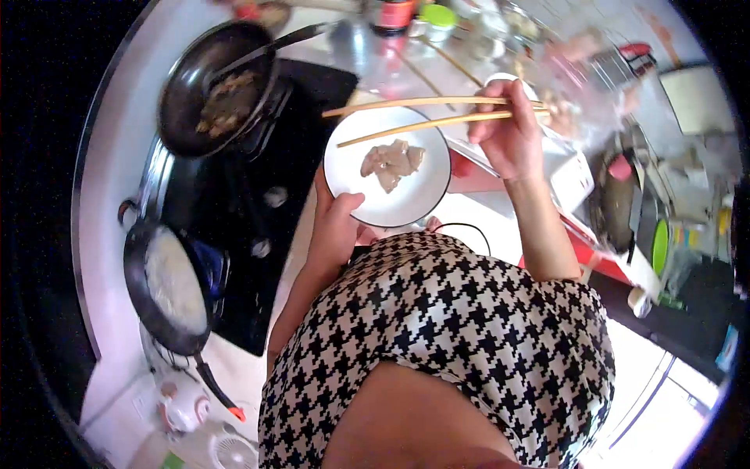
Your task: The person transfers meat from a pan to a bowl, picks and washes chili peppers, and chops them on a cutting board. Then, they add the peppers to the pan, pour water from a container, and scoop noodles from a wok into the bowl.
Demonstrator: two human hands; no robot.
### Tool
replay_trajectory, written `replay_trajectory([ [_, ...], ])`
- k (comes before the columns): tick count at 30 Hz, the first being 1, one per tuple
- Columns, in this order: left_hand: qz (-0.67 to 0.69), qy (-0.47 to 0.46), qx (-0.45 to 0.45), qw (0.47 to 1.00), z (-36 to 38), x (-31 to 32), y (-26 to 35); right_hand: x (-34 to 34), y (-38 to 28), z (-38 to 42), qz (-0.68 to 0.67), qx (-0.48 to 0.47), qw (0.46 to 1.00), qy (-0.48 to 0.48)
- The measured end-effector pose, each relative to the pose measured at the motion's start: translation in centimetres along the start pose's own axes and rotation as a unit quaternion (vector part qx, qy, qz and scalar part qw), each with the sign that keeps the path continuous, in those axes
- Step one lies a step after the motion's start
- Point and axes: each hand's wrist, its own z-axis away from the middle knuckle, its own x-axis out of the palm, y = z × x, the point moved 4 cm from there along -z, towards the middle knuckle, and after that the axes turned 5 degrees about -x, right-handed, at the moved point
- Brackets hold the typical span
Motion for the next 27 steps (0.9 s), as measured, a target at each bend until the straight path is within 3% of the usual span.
replay_trajectory([
  [2,0.026,-0.018,-0.015,0.999,-1.2,-0.3,-1.7,-0.5,-0.6,0.0,-0.002,0.000,1.000,-0.026],
  [5,0.019,0.031,-0.055,0.998,-1.7,-2.9,-3.9,-0.2,0.0,0.5,0.039,-0.001,0.999,-0.023],
  [9,-0.040,0.049,-0.052,0.997,-1.5,-8.9,-5.6,2.2,2.4,2.1,0.208,-0.095,0.973,0.021],
  [12,-0.086,0.062,-0.021,0.994,-2.5,-13.8,-8.3,5.2,5.5,4.2,0.353,-0.177,0.918,0.036],
  [14,-0.130,0.088,0.015,0.988,-3.2,-15.7,-8.7,7.0,7.7,4.9,0.542,-0.277,0.788,-0.094],
  [16,-0.112,0.109,0.013,0.988,-3.2,-17.0,-8.2,10.3,10.0,6.4,0.689,-0.323,0.613,-0.212],
  [23,-0.112,0.169,0.049,0.978,-3.8,-19.6,-6.0,8.4,20.7,7.8,0.679,-0.186,0.615,-0.355],
  [27,-0.156,0.159,0.053,0.974,-5.3,-19.7,-6.4,9.2,20.9,6.5,0.688,-0.256,0.547,-0.402],
])
